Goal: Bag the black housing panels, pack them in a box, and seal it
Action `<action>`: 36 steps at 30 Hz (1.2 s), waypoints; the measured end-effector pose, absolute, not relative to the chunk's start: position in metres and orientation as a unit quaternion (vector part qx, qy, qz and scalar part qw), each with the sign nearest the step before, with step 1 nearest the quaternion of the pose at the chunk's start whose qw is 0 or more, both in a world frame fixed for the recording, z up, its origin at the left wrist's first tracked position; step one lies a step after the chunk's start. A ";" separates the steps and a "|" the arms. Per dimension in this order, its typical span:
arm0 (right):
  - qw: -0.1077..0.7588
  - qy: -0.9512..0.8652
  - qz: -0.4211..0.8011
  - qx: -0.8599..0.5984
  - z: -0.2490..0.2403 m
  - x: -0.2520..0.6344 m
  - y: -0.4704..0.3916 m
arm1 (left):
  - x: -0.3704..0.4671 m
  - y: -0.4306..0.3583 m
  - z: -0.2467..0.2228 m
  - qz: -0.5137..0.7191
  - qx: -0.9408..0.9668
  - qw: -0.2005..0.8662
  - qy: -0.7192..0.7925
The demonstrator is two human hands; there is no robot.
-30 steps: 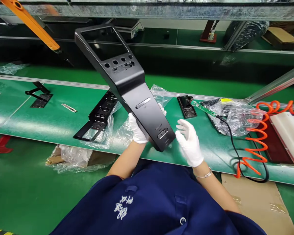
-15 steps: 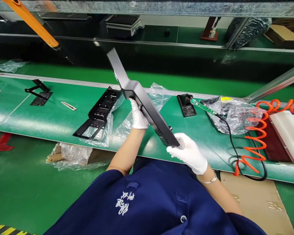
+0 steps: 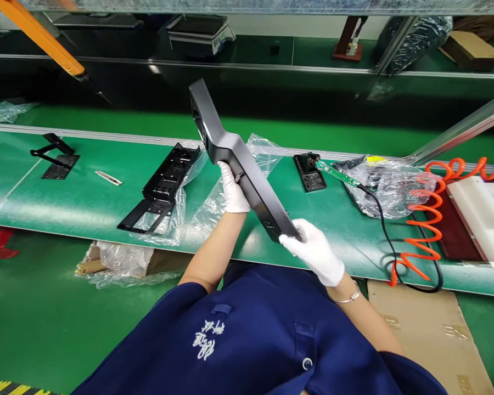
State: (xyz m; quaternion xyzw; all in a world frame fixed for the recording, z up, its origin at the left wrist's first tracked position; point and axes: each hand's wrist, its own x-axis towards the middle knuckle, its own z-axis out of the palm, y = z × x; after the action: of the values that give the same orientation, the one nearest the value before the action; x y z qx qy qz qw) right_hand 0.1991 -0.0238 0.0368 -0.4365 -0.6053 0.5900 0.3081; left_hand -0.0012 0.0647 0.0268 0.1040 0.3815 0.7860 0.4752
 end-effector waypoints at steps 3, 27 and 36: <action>0.305 -0.578 0.585 -0.480 0.038 0.194 -0.020 | 0.005 0.062 0.029 0.789 0.094 0.469 0.385; 0.195 -0.549 0.714 -0.388 0.046 0.196 -0.026 | 0.001 0.052 0.041 0.782 0.085 0.560 0.261; 0.220 -0.548 0.718 -0.369 0.045 0.194 -0.024 | -0.001 0.056 0.034 0.789 0.088 0.532 0.294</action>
State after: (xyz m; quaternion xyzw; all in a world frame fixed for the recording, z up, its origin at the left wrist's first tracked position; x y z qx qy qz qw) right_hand 0.1941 -0.0240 0.0450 -0.3686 -0.5482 0.7179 0.2199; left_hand -0.0009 0.0560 0.0337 0.0884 0.2937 0.7891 0.5322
